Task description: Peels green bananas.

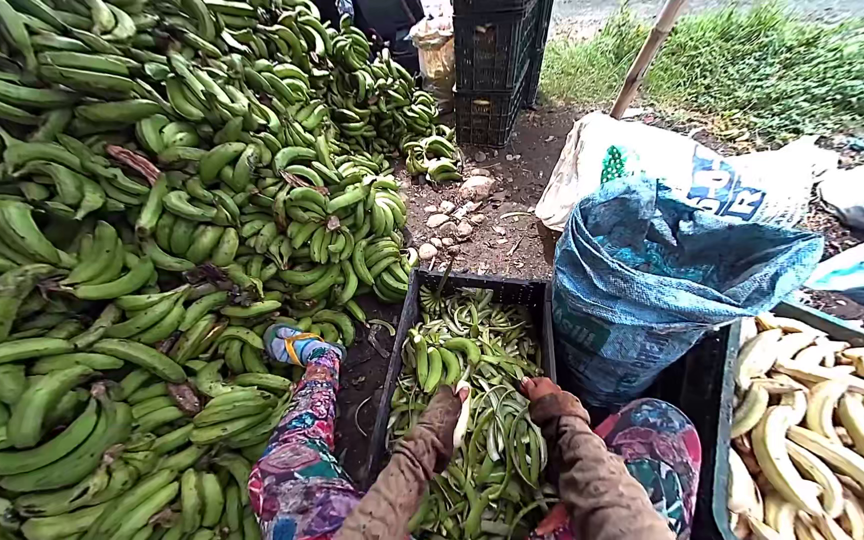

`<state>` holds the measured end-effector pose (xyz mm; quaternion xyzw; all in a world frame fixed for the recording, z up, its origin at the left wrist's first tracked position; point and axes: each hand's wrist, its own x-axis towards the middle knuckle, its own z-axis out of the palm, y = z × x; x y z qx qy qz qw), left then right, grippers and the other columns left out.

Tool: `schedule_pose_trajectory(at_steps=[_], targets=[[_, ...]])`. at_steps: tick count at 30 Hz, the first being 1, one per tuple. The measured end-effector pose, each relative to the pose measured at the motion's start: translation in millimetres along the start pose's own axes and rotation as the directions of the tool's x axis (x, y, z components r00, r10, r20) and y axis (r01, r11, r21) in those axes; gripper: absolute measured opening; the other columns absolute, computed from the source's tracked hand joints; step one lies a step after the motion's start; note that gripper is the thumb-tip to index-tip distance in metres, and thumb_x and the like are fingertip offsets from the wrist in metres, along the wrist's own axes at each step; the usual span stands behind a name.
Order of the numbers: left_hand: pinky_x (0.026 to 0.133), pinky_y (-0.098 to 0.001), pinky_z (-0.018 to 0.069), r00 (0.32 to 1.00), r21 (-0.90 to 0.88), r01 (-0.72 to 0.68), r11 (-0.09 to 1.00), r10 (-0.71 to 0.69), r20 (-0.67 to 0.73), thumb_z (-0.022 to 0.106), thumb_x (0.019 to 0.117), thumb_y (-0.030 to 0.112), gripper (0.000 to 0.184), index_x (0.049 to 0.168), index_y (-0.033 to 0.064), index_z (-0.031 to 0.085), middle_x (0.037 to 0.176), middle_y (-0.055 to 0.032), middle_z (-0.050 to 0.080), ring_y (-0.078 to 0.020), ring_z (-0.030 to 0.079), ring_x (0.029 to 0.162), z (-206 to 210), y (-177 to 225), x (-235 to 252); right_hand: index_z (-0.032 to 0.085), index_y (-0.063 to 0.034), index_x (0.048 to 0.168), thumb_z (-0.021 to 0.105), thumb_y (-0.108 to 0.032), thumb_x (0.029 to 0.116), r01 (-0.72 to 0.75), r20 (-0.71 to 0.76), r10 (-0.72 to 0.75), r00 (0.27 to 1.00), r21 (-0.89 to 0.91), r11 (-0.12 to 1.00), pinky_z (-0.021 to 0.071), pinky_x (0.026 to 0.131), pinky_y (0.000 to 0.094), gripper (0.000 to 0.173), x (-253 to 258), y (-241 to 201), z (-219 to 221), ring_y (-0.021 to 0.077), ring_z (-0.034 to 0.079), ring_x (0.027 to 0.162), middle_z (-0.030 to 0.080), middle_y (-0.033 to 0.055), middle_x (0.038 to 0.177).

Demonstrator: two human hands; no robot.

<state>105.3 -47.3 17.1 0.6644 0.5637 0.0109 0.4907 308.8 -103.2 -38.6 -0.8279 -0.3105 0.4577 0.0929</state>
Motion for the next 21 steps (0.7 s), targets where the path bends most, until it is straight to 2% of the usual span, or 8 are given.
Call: schedule_pose_trajectory(at_steps=[3,5,7,9,12,16,19,21], targets=[[0.089,-0.0348,0.0542,0.955,-0.467,-0.257,0.846,0.296,0.011,0.029,0.1125,0.026,0.050,0.155,0.0002,0.029,0.134,-0.0228,0.059,-0.0231,0.066,0.106,-30.0,118.3,-26.2,0.058,0.0045,0.138,0.033,-0.040,0.1127,0.044,0.041,-0.046,0.998,0.036,0.998,0.0369,0.115,0.0586,0.057,5.6,5.9,0.5,0.0398,0.051,0.139,0.056,0.0273,0.145],[0.092,-0.0324,0.0526,0.937,-0.274,-0.344,0.898,0.310,-0.158,0.039,0.1109,0.015,0.047,0.154,-0.0004,0.032,0.137,-0.0206,0.059,-0.0222,0.065,0.112,-50.3,141.2,-0.5,0.057,0.0043,0.139,0.035,-0.040,0.1123,0.048,0.041,-0.052,0.998,0.085,0.995,0.0369,0.115,0.0580,0.056,4.9,8.0,1.7,0.0396,0.051,0.140,0.056,0.0271,0.145],[0.115,-0.0432,0.0379,0.891,0.366,-0.373,0.853,0.439,-0.115,0.049,0.1035,0.008,0.044,0.145,-0.0065,0.047,0.145,-0.0226,0.055,-0.0319,0.051,0.137,-59.0,119.9,56.2,0.058,0.0027,0.140,0.035,-0.040,0.1124,0.064,-0.005,-0.065,0.998,0.172,0.983,0.0368,0.116,0.0572,0.056,0.9,6.0,-3.7,0.0389,0.051,0.140,0.056,0.0260,0.146],[0.120,-0.0598,0.0235,0.905,0.761,-0.392,0.516,0.363,0.220,0.048,0.1042,0.009,0.039,0.141,0.0011,0.056,0.152,-0.0204,0.048,-0.0428,0.035,0.147,-47.6,81.1,87.9,0.059,0.0021,0.139,0.034,-0.040,0.1126,0.098,-0.048,-0.088,0.995,0.255,0.962,0.0383,0.116,0.0570,0.055,-3.0,7.4,-8.2,0.0389,0.053,0.137,0.058,0.0260,0.143],[0.122,-0.0659,0.0108,0.874,0.839,-0.483,0.250,0.087,0.478,0.044,0.1065,0.010,0.040,0.145,0.0099,0.055,0.163,-0.0079,0.037,-0.0388,0.020,0.155,-30.6,6.6,127.4,0.062,0.0038,0.133,0.035,-0.038,0.1129,0.145,-0.075,-0.126,0.989,0.358,0.922,0.0419,0.111,0.0563,0.053,-4.8,14.3,-9.5,0.0394,0.059,0.129,0.062,0.0274,0.135],[0.124,-0.0620,0.0029,0.859,0.824,-0.503,0.261,0.048,0.509,0.041,0.1083,0.014,0.043,0.150,0.0133,0.051,0.165,-0.0093,0.033,-0.0334,0.015,0.157,-43.7,-43.3,168.3,0.062,0.0041,0.132,0.035,-0.036,0.1130,0.152,-0.085,-0.128,0.988,0.410,0.899,0.0432,0.109,0.0559,0.052,-4.4,20.6,-0.2,0.0390,0.060,0.126,0.064,0.0273,0.132],[0.123,-0.0602,0.0179,0.877,0.846,-0.469,0.253,0.018,0.481,0.040,0.1094,0.022,0.043,0.151,0.0187,0.049,0.164,-0.0068,0.034,-0.0338,0.025,0.154,-55.0,-44.1,168.0,0.064,0.0050,0.128,0.039,-0.037,0.1118,0.164,-0.118,-0.125,0.985,0.421,0.892,0.0441,0.108,0.0575,0.051,4.6,23.6,21.5,0.0401,0.062,0.123,0.065,0.0282,0.129],[0.120,-0.0625,0.0234,0.925,0.889,-0.351,0.294,-0.039,0.378,0.039,0.1095,0.038,0.050,0.156,0.0199,0.042,0.164,-0.0089,0.034,-0.0377,0.030,0.151,-60.2,-17.5,145.7,0.063,0.0063,0.130,0.038,-0.034,0.1125,0.167,-0.094,-0.139,0.986,0.449,0.878,0.0439,0.109,0.0551,0.050,0.2,17.1,24.4,0.0392,0.062,0.123,0.064,0.0287,0.129]])
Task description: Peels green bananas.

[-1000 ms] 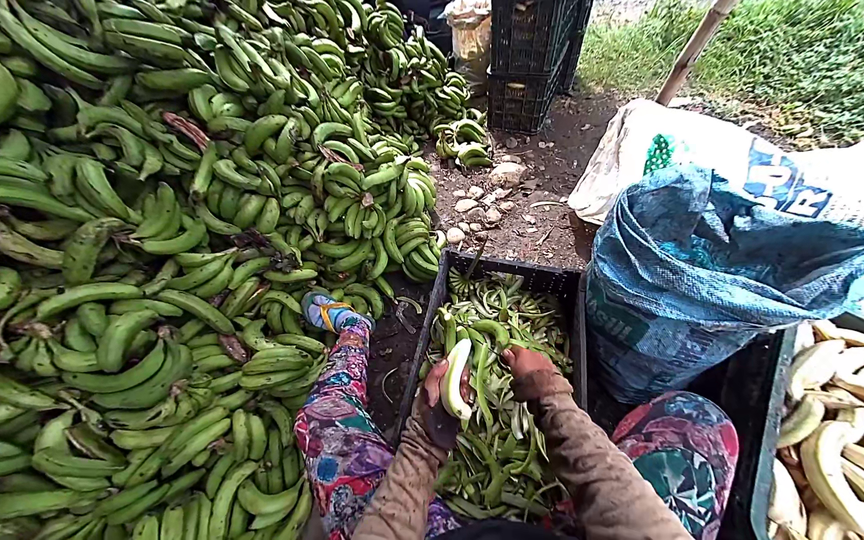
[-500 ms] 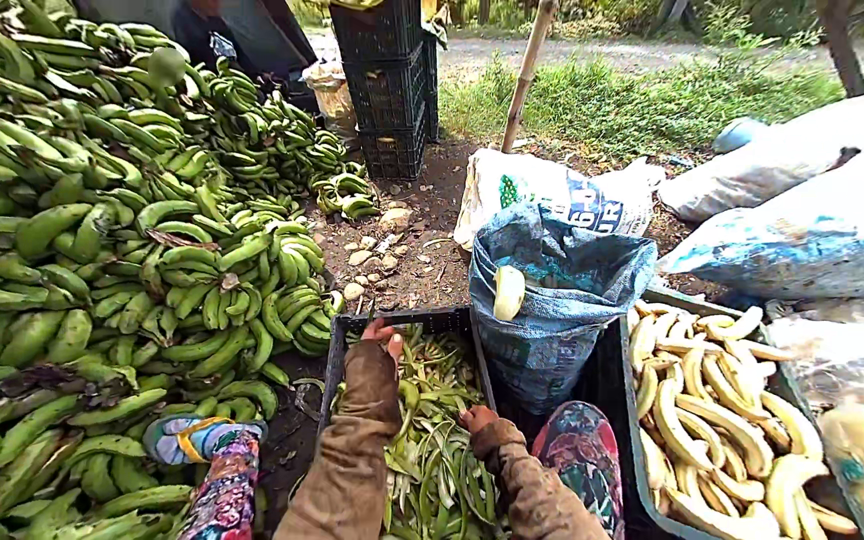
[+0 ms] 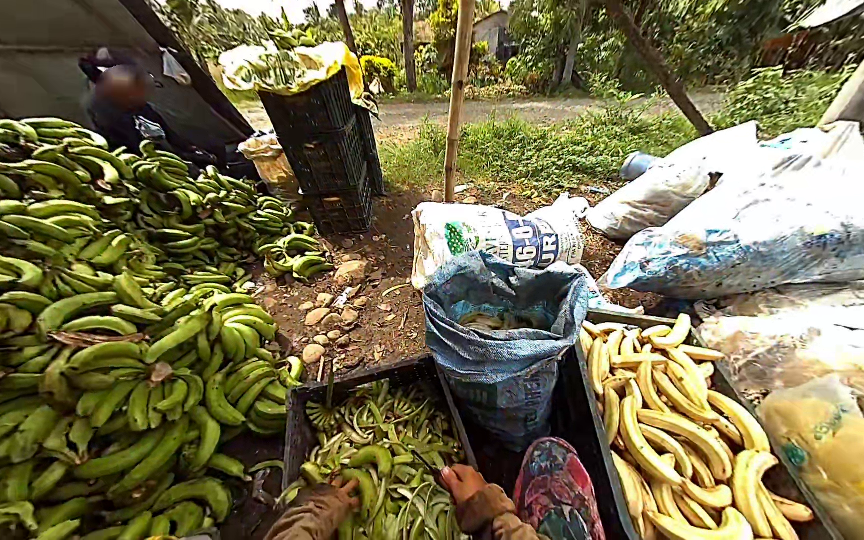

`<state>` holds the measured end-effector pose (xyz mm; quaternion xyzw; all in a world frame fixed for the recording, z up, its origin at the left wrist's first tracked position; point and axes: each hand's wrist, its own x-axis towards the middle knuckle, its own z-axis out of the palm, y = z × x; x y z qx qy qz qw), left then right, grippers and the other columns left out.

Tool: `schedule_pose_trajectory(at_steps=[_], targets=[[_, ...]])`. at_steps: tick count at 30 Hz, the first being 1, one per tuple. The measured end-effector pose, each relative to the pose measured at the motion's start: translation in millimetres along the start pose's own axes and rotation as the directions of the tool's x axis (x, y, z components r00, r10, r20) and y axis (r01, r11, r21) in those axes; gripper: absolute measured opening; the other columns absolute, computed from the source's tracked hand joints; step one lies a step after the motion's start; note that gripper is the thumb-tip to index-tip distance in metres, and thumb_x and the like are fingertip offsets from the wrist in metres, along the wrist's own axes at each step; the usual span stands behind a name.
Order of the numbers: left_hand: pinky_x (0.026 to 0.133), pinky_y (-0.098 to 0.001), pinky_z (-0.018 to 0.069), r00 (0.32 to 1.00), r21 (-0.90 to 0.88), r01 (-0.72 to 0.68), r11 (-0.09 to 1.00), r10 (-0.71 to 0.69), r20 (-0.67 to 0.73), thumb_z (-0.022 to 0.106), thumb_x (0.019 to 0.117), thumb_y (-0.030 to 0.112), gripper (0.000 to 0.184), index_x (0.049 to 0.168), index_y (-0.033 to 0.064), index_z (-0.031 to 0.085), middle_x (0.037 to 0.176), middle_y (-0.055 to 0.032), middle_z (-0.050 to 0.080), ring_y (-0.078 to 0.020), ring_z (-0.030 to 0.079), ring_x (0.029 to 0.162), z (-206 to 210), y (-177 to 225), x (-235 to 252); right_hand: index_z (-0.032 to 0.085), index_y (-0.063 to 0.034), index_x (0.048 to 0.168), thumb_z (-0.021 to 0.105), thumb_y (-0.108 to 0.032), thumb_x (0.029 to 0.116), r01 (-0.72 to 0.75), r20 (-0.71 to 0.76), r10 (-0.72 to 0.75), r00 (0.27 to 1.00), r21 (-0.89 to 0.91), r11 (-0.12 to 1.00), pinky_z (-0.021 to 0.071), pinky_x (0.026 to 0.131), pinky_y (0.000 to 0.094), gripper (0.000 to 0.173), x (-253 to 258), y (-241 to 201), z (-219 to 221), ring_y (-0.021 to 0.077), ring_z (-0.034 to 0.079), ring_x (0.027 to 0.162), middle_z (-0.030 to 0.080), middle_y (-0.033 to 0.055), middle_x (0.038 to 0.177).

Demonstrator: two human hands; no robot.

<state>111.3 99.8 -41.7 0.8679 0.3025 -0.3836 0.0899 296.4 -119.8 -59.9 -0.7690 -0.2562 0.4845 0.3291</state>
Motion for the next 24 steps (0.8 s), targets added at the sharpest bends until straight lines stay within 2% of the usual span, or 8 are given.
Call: schedule_pose_trajectory(at_steps=[2,6,10,14,17,19,21,24], targets=[[0.121,-0.0608,0.0219,0.993,0.019,0.077,0.997,-0.078,0.084,0.035,0.1090,0.045,0.056,0.159,0.0193,0.035,0.167,-0.0074,0.028,-0.0370,0.026,0.153,-15.7,7.6,-12.7,0.061,0.0079,0.129,0.034,-0.031,0.1135,0.014,0.014,-0.014,1.000,0.026,1.000,0.0452,0.107,0.0529,0.050,-2.3,-0.7,4.0,0.0382,0.063,0.118,0.064,0.0293,0.126],[0.109,-0.0704,0.0343,0.977,-0.141,0.164,0.976,-0.180,-0.111,0.045,0.1058,0.041,0.050,0.152,0.0241,0.049,0.156,-0.0132,0.047,-0.0445,0.045,0.139,22.8,-8.7,-18.4,0.055,0.0092,0.136,0.035,-0.025,0.1136,0.049,-0.034,-0.047,0.998,0.062,0.997,0.0485,0.103,0.0502,0.045,-13.4,0.0,14.9,0.0377,0.065,0.112,0.064,0.0303,0.122],[0.108,-0.0646,0.0411,0.941,-0.468,0.138,0.873,-0.263,-0.214,0.060,0.0998,0.019,0.051,0.150,0.0158,0.049,0.151,-0.0164,0.050,-0.0432,0.050,0.136,18.3,-2.6,-61.0,0.053,0.0065,0.141,0.044,-0.018,0.1106,0.251,0.005,-0.251,0.968,0.004,0.968,0.0510,0.101,0.0493,0.040,-26.0,-13.2,5.1,0.0366,0.067,0.109,0.066,0.0292,0.121],[0.114,-0.0474,0.0402,0.854,-0.955,-0.092,0.281,-0.472,-0.221,0.077,0.0902,0.012,0.077,0.151,-0.0037,0.033,0.145,-0.0293,0.048,-0.0365,0.050,0.135,9.6,7.9,-109.0,0.057,-0.0055,0.145,0.053,-0.023,0.1060,0.430,0.133,-0.410,0.902,-0.329,0.841,0.0369,0.109,0.0657,0.043,-43.3,-51.4,-24.9,0.0417,0.063,0.122,0.068,0.0242,0.128],[0.104,-0.0369,0.0465,0.786,-0.909,-0.414,-0.057,-0.526,-0.325,0.041,0.1096,0.013,0.046,0.150,-0.0086,0.034,0.137,-0.0277,0.054,-0.0261,0.058,0.120,27.0,15.1,-110.5,0.060,-0.0104,0.144,0.055,-0.026,0.1054,0.517,0.220,-0.473,0.853,-0.478,0.710,0.0302,0.113,0.0678,0.042,-57.4,-88.8,-32.3,0.0422,0.056,0.131,0.064,0.0209,0.137],[0.097,-0.0336,0.0507,0.785,-0.829,-0.503,-0.246,-0.532,-0.318,0.020,0.1135,0.025,0.048,0.144,-0.0053,0.041,0.128,-0.0200,0.059,-0.0183,0.061,0.110,36.1,24.4,-105.4,0.063,-0.0118,0.140,0.054,-0.032,0.1054,0.576,0.262,-0.526,0.809,-0.535,0.619,0.0333,0.109,0.0668,0.041,-57.0,-106.2,-18.5,0.0422,0.057,0.128,0.066,0.0208,0.133],[0.108,-0.0361,0.0437,0.812,-0.788,-0.496,-0.364,-0.517,-0.272,0.026,0.1135,0.024,0.047,0.148,-0.0057,0.040,0.143,-0.0219,0.051,-0.0202,0.054,0.126,29.3,39.7,-117.9,0.068,-0.0118,0.135,0.054,-0.037,0.1049,0.617,0.256,-0.582,0.772,-0.526,0.586,0.0349,0.107,0.0671,0.041,-50.0,-111.9,5.6,0.0428,0.060,0.124,0.068,0.0212,0.127],[0.092,-0.0365,0.0530,0.807,-0.681,-0.525,-0.510,-0.552,-0.210,0.036,0.1118,0.027,0.041,0.140,-0.0002,0.050,0.123,-0.0162,0.063,-0.0182,0.063,0.106,26.7,57.4,-111.8,0.071,-0.0125,0.130,0.057,-0.037,0.1028,0.628,0.237,-0.590,0.771,-0.433,0.647,0.0341,0.108,0.0667,0.039,-41.2,-103.1,38.4,0.0399,0.061,0.122,0.071,0.0183,0.124]])
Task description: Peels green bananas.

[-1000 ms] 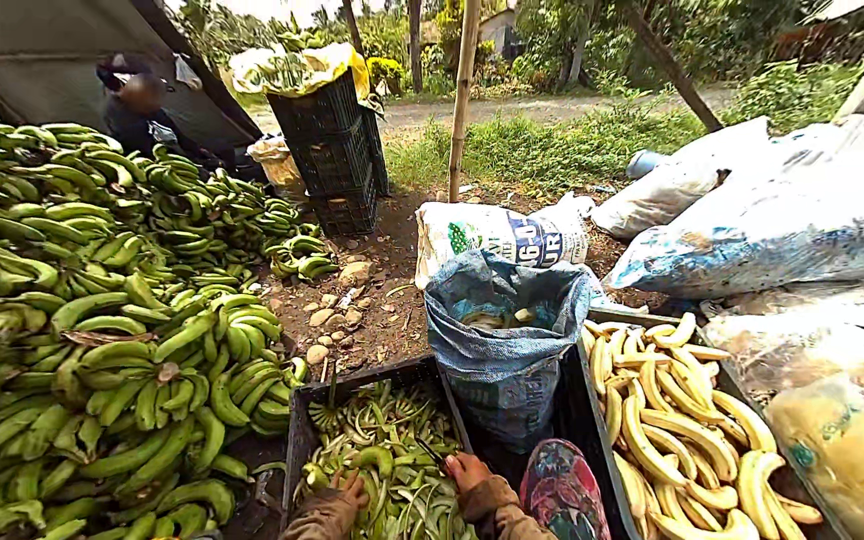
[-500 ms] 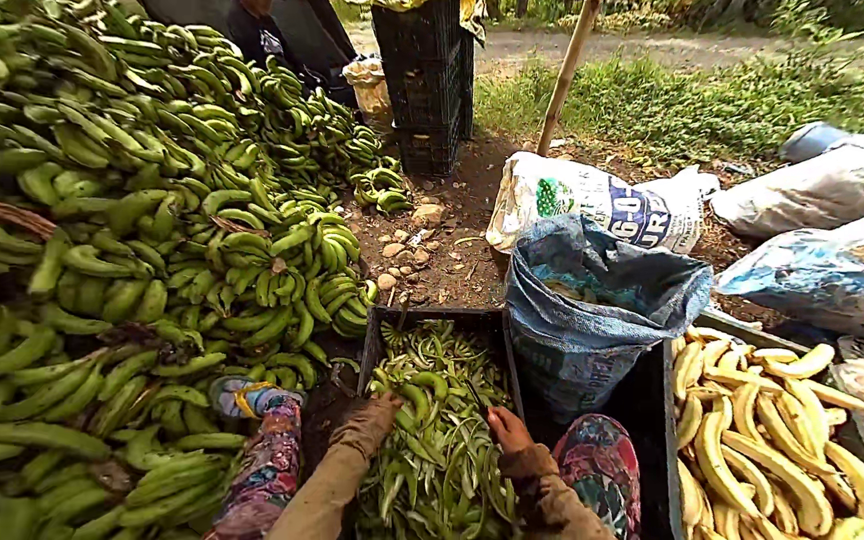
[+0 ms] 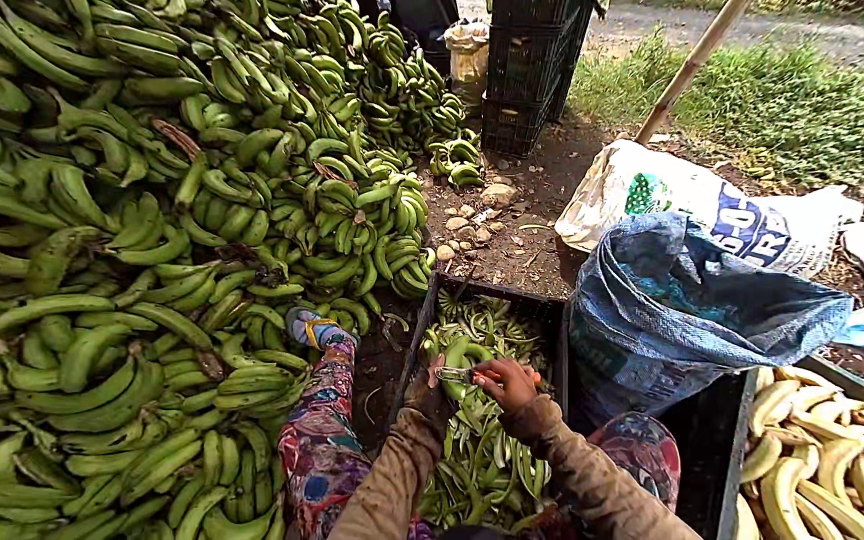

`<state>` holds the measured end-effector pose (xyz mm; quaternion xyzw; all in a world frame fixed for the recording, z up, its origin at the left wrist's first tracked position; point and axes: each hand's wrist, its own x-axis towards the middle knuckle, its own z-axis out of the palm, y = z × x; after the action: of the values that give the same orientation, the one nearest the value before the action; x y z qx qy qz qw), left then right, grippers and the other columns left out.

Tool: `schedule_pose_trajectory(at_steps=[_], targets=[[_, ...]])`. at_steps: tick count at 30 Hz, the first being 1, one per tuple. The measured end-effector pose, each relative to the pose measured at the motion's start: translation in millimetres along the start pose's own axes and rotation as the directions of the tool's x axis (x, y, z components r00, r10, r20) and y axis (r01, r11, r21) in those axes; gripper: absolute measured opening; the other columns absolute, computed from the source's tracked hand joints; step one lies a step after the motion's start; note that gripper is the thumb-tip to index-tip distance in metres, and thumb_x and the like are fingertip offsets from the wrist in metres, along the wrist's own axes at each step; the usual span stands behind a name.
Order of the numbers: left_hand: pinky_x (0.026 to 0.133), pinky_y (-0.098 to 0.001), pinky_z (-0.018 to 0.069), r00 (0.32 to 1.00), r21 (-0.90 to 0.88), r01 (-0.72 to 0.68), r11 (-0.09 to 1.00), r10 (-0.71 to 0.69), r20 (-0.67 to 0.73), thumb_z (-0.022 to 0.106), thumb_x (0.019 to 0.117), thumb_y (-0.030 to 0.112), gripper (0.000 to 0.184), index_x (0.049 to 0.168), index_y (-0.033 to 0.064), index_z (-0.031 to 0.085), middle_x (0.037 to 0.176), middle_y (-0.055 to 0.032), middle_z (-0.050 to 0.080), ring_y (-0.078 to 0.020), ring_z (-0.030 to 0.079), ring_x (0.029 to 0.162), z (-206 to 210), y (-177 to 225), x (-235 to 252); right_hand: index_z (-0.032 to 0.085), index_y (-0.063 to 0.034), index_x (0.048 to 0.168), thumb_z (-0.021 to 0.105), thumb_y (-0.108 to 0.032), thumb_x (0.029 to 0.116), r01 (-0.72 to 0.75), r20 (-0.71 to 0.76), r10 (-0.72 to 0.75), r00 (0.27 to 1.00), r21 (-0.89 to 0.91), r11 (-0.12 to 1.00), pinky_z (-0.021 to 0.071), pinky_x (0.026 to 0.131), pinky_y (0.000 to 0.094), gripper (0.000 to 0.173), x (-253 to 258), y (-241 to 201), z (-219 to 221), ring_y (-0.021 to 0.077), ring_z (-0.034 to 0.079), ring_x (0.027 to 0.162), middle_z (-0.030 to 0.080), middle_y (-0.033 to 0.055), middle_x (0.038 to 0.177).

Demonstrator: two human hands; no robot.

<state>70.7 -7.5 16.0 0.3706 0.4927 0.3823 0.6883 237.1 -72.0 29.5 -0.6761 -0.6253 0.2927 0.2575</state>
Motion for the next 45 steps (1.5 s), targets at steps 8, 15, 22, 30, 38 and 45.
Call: schedule_pose_trajectory(at_steps=[8,15,22,30,38,45], targets=[[0.089,-0.0299,0.0511,0.997,0.079,0.076,0.994,-0.075,-0.023,0.029,0.1129,0.019,0.039,0.140,-0.0032,0.047,0.121,-0.0159,0.060,-0.0147,0.060,0.101,-3.0,-10.1,1.8,0.071,-0.0141,0.131,0.061,-0.034,0.1025,-0.246,-0.059,0.250,0.966,0.063,0.967,0.0303,0.111,0.0648,0.037,-25.0,-5.2,43.8,0.0406,0.058,0.125,0.069,0.0190,0.125],[0.094,-0.0255,0.0481,0.994,0.138,-0.066,0.988,0.077,-0.076,0.025,0.1117,0.011,0.040,0.142,-0.0104,0.041,0.127,-0.0195,0.057,-0.0144,0.058,0.108,-3.2,-38.2,-4.6,0.063,-0.0187,0.141,0.048,-0.042,0.1080,-0.559,-0.223,0.586,0.779,0.175,0.810,0.0310,0.112,0.0659,0.043,10.5,27.2,24.8,0.0389,0.054,0.135,0.066,0.0157,0.136],[0.086,-0.0280,0.0473,0.992,0.179,0.121,0.976,-0.114,-0.046,-0.001,0.1115,0.028,0.060,0.148,-0.0042,0.034,0.128,-0.0194,0.053,-0.0175,0.057,0.102,30.5,22.4,-14.2,0.070,-0.0131,0.132,0.060,-0.036,0.1031,-0.273,-0.034,0.276,0.961,0.062,0.960,0.0303,0.111,0.0654,0.038,-36.1,1.9,34.9,0.0411,0.058,0.127,0.069,0.0197,0.125],[0.056,-0.0310,0.0521,0.993,0.267,0.115,0.957,-0.112,-0.027,0.036,0.1122,0.026,0.040,0.144,0.0019,0.041,0.094,-0.0125,0.058,-0.0149,0.057,0.062,19.4,-14.8,-3.6,0.070,-0.0160,0.133,0.054,-0.039,0.1054,-0.352,-0.469,0.357,0.808,0.101,0.931,0.0348,0.108,0.0635,0.039,26.4,6.5,-5.4,0.0422,0.059,0.123,0.069,0.0211,0.125],[0.084,-0.0232,0.0523,0.987,0.029,-0.164,0.986,0.164,0.007,0.022,0.1135,0.029,0.043,0.144,0.0050,0.042,0.118,-0.0085,0.060,-0.0075,0.060,0.098,5.7,-29.8,15.3,0.073,-0.0140,0.129,0.059,-0.036,0.1039,-0.321,-0.245,0.336,0.910,0.099,0.942,0.0370,0.104,0.0657,0.036,-41.9,-14.2,53.6,0.0446,0.061,0.119,0.071,0.0222,0.118],[0.085,-0.0240,0.0532,0.985,0.298,-0.100,0.949,0.051,0.166,0.028,0.1129,0.024,0.043,0.148,0.0007,0.038,0.119,-0.0107,0.061,-0.0073,0.062,0.099,9.4,-21.8,-0.2,0.073,-0.0178,0.129,0.056,-0.040,0.1042,-0.254,-0.485,0.202,0.851,-0.043,0.966,0.0385,0.103,0.0643,0.038,23.9,-6.8,-10.6,0.0428,0.063,0.116,0.070,0.0216,0.119]])
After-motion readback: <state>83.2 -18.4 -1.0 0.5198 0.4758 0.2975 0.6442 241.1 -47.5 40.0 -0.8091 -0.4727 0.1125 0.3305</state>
